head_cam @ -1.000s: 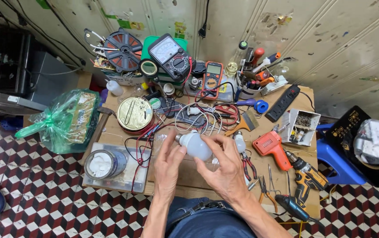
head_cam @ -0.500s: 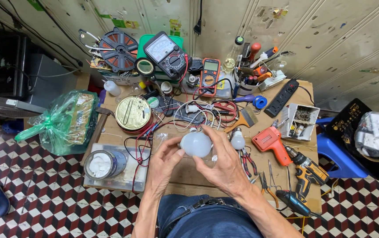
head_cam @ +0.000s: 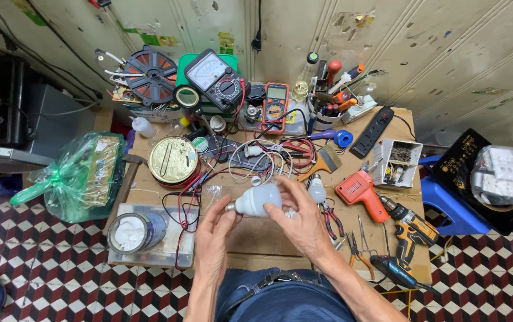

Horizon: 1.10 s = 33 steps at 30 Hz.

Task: Manually pry open the diffuse cover of an LED light bulb using a utility knife.

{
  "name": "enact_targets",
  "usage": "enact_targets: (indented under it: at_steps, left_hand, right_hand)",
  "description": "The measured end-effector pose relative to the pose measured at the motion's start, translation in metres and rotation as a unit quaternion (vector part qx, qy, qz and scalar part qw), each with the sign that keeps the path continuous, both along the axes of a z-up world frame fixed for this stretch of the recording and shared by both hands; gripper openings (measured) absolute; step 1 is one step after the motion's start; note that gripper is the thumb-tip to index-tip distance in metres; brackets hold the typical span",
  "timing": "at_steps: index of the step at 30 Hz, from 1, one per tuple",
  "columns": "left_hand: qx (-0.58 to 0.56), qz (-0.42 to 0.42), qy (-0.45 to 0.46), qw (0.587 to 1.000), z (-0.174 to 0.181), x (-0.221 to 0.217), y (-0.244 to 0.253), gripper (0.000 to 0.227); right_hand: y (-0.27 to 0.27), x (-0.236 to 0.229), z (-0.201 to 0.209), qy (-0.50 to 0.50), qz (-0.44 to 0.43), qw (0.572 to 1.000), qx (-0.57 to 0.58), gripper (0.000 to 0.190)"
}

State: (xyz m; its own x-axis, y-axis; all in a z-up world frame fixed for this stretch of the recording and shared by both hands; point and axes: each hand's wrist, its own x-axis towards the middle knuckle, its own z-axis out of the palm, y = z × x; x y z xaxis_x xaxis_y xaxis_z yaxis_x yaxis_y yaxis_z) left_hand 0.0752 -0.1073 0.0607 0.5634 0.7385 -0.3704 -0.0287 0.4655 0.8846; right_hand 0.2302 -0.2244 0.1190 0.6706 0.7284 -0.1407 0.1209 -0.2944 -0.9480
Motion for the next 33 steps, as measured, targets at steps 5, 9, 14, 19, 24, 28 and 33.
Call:
enact_targets:
  at_steps: [5, 9, 14, 19, 24, 28, 33]
  left_hand:
    - [-0.119, 0.038, -0.075, 0.989, -0.037, -0.014, -0.01, 0.048]
    - [-0.182, 0.114, -0.082, 0.973, -0.066, -0.018, -0.021, 0.041]
    - [-0.219, 0.094, -0.029, 0.971, -0.061, -0.015, -0.023, 0.037]
    - [-0.224, 0.089, 0.006, 0.97, -0.087, -0.021, -0.011, 0.036]
    - [-0.122, 0.082, 0.147, 0.978, -0.097, -0.023, 0.005, 0.039]
    - [-0.112, 0.071, 0.183, 0.974, -0.108, -0.031, 0.017, 0.04]
    - [-0.086, -0.01, 0.228, 0.97, -0.124, -0.036, 0.035, 0.047]
  right_hand:
    - [-0.018, -0.006, -0.061, 0.334, 0.001, 0.942, 0.037, 0.052]
    - [-0.023, -0.03, -0.092, 0.515, -0.025, 0.857, -0.004, 0.049]
    - [-0.02, -0.046, -0.118, 0.512, 0.019, 0.858, -0.042, 0.054]
    - [-0.016, -0.039, -0.164, 0.419, 0.09, 0.9, -0.083, 0.057]
    - [0.015, 0.006, -0.194, 0.143, -0.03, 0.965, -0.218, 0.035]
    - [0.039, 0.029, -0.228, -0.025, -0.047, 0.978, -0.2, 0.025]
    - [0.078, 0.037, -0.235, -0.182, -0.015, 0.964, -0.195, 0.021]
